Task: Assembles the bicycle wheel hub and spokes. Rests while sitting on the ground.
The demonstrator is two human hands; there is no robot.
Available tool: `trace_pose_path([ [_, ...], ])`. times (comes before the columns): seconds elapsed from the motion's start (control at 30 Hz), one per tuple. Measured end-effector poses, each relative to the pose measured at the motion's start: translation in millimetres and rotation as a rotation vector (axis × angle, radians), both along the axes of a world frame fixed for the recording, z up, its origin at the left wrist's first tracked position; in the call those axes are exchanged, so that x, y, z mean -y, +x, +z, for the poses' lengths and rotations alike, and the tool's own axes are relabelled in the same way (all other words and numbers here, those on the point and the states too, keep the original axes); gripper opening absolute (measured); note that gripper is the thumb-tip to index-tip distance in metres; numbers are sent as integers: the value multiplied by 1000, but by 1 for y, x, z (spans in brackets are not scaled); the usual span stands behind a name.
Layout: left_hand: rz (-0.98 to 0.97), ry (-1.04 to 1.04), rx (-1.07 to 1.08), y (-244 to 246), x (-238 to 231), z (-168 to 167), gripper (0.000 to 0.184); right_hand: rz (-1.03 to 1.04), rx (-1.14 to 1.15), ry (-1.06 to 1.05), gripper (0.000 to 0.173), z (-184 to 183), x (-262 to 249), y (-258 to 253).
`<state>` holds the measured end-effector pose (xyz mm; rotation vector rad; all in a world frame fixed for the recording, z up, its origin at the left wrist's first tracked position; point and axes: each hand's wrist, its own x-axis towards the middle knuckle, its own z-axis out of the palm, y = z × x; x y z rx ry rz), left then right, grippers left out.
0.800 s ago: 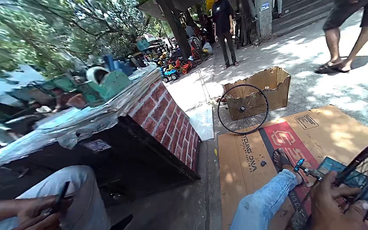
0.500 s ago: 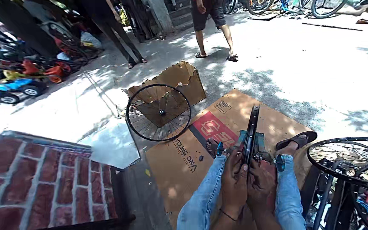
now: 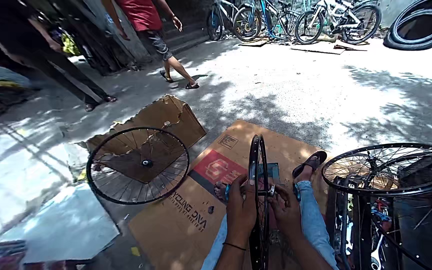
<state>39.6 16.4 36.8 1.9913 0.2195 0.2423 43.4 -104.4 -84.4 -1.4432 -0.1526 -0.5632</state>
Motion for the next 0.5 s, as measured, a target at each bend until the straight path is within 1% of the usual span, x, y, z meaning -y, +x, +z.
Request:
trace_pose_path([
  [0.03,-16,-10,-43,8,-3,5,41,15,-32,-18,45,4,-3,9],
  [0.1,-33,-10,-128,21,-5,9,36,61,-69,-69,41,6,-9,27],
  [0.17,27,20,-170,27,1,12,35,113,-43,-132,34,1,-15,41],
  [0.23,93,97,-219,27,3,18,37,178,10,-140,32,-5,-19,50],
  [0.3,112,137,-261,27,6,20,42,238,35,-123,33,-7,-16,54],
  [0.33,113,117,-264,27,8,18,44,263,33,-110,34,-8,-14,54],
  [0.4,114,73,-234,25,10,12,43,294,35,-75,36,-6,-11,52],
  [0.5,90,18,-178,21,15,4,39,315,78,11,34,9,-6,51],
])
